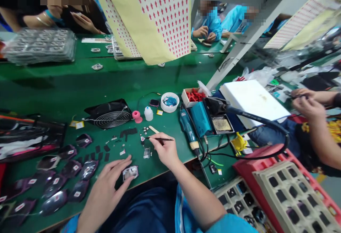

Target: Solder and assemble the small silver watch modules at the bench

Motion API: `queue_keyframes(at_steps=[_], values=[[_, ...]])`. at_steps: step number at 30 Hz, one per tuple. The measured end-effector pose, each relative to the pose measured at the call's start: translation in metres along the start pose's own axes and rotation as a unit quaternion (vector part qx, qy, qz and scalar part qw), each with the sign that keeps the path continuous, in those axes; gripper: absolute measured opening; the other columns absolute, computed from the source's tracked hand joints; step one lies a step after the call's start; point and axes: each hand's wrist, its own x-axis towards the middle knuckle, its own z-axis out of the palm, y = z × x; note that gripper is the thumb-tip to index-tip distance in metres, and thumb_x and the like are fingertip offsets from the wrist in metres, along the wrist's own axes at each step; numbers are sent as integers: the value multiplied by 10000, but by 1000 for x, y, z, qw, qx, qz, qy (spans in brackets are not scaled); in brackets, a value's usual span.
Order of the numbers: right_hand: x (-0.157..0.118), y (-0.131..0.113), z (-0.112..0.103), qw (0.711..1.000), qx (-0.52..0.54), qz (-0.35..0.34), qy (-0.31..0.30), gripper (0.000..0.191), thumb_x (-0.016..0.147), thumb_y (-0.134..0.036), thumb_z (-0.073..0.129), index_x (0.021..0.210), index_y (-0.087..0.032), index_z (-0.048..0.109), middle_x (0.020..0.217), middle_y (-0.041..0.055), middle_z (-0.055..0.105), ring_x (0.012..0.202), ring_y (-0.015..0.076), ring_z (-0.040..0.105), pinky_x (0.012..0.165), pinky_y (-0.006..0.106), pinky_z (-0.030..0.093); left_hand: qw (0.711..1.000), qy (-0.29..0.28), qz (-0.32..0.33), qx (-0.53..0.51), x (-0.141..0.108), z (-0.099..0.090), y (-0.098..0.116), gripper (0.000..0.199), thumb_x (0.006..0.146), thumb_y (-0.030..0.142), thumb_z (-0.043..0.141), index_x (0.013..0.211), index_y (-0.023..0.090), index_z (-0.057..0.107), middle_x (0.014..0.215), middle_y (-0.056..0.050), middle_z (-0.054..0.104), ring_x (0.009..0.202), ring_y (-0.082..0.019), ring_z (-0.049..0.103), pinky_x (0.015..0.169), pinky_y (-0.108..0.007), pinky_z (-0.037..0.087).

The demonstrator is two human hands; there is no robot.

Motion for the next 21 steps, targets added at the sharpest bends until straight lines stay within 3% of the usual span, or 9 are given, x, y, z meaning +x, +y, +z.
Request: queue_keyframes(at_steps=[8,11,17,21], values=[[41,-8,-57,974,-150,-54,163,259,935,-434,572,900,-219,713,951,109,773,859,254,719,823,399,582,998,50,4,-33,-1,9,-7,284,1028,393,541,1242,240,649,1220,-52,752,1041,-233,680,854,-364,604],[55,-7,-62,966,-196,-60,157,254,908,-446,592,850,-231,715,905,101,775,836,262,733,814,390,584,998,55,11,-37,-2,10,-9,269,1024,391,549,1218,241,659,1235,-49,746,1052,-235,675,855,-365,601],[69,-4,-51,962,-244,-39,114,262,925,-413,574,838,-215,721,674,44,725,551,202,678,615,315,556,998,55,21,-31,-5,13,-13,285,1029,402,545,1232,233,653,1260,-38,736,1083,-233,654,880,-355,589],[73,-5,-49,952,-276,-37,124,270,931,-394,565,804,-210,715,649,54,721,581,221,693,672,329,553,998,59,16,-34,-7,14,-14,281,1030,399,542,1233,244,660,1273,-35,731,1090,-230,653,885,-351,589]])
